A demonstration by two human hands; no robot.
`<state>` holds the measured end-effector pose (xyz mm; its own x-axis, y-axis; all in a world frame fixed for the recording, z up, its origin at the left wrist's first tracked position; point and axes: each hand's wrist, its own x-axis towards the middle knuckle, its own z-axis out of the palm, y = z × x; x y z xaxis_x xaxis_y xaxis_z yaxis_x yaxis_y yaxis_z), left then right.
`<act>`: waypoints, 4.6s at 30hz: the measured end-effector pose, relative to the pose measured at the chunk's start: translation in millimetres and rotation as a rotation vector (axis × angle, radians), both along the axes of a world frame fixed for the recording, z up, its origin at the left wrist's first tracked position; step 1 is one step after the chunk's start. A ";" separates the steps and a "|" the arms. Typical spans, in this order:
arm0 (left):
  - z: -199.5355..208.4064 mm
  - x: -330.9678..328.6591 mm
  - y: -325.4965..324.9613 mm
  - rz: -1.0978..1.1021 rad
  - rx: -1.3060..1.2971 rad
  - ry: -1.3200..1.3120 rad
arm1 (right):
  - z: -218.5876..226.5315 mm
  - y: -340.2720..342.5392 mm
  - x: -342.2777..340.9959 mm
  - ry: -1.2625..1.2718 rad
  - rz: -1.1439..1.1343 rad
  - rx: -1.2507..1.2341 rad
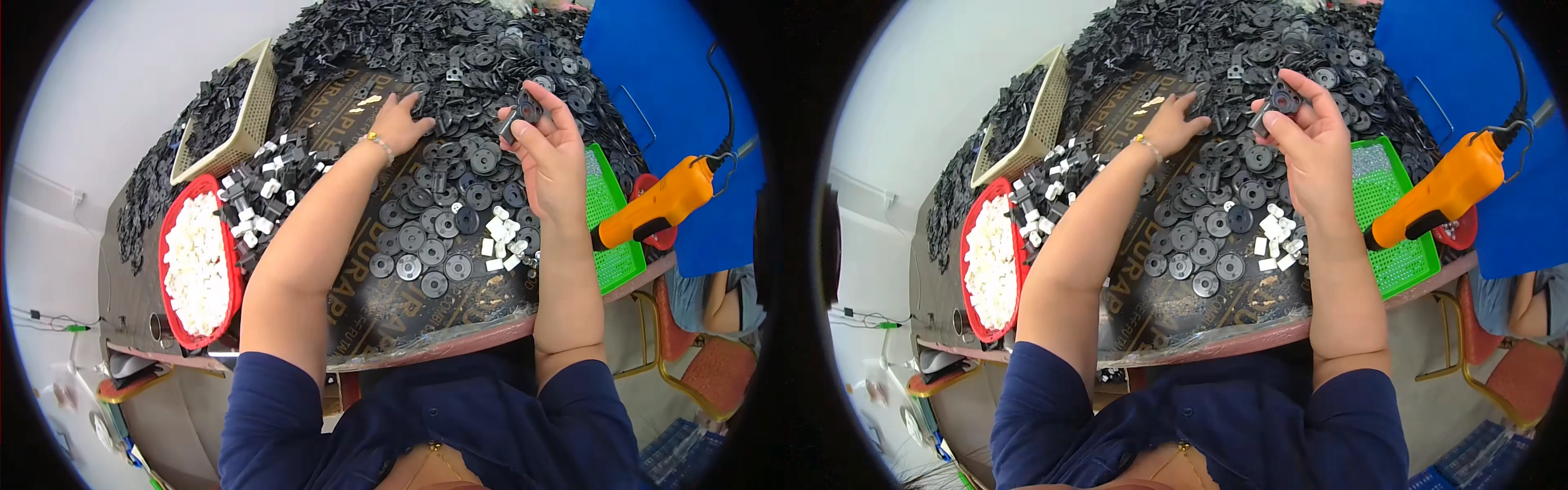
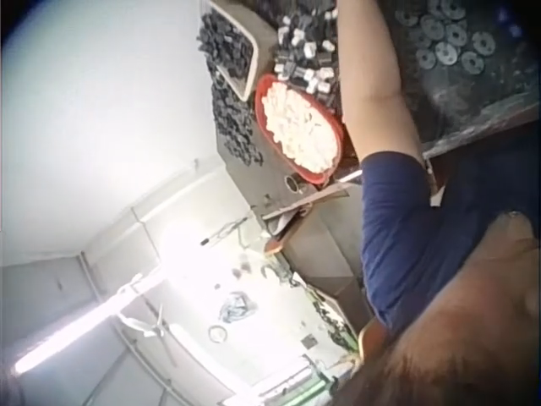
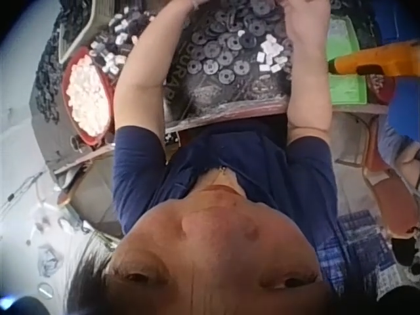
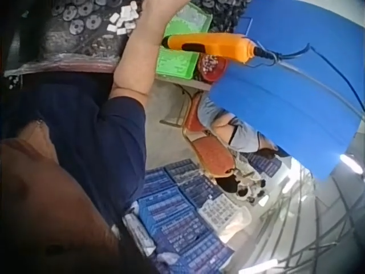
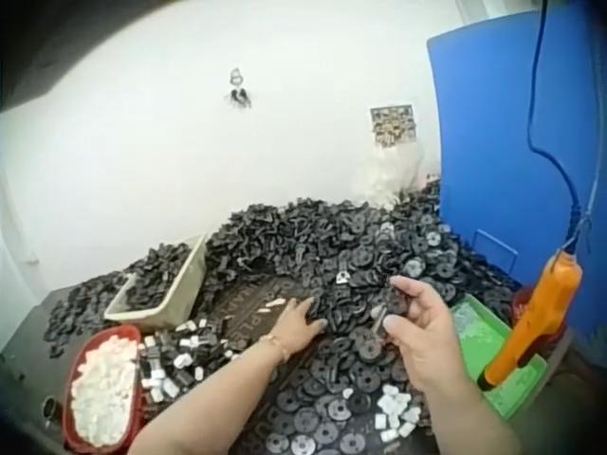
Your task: Manually assembling small grey plastic rings and white plastic connectors at a factory workstation.
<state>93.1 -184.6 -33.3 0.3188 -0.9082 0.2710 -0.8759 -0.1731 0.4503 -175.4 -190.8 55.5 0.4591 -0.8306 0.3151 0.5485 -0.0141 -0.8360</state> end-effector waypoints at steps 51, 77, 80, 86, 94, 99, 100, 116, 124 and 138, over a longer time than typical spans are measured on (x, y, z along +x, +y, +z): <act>35.6 47.5 -69.6 0.503 0.334 0.069 | 8.2 13.6 -6.2 0.031 -0.041 0.014; 62.7 50.0 -5.3 0.189 0.175 -0.045 | 4.0 6.9 -7.6 0.058 0.003 -0.011; 85.4 17.3 44.5 0.009 -0.154 0.920 | -1.5 6.5 0.3 0.075 0.010 -0.040; 89.7 -79.5 137.7 -0.243 -0.297 1.700 | -14.5 27.9 20.6 0.153 0.180 -0.130; 49.9 -103.9 178.7 -0.310 -0.350 1.928 | -31.3 55.6 35.5 0.429 0.105 -0.665; 36.8 -98.6 181.8 -0.295 -0.369 2.022 | -34.7 53.0 38.4 0.425 0.148 -0.680; 38.4 -99.0 181.4 -0.293 -0.368 2.025 | -34.7 51.7 37.4 0.428 0.149 -0.679; 29.5 -98.0 179.0 -0.076 -0.199 1.095 | -29.4 34.0 29.1 0.567 0.234 -0.673; 36.8 -103.2 182.2 -0.129 -0.278 1.074 | -20.1 41.3 23.3 0.644 0.303 -0.440; 36.1 -107.0 184.1 -0.066 -0.358 0.876 | -16.9 43.4 19.7 0.529 0.222 -0.653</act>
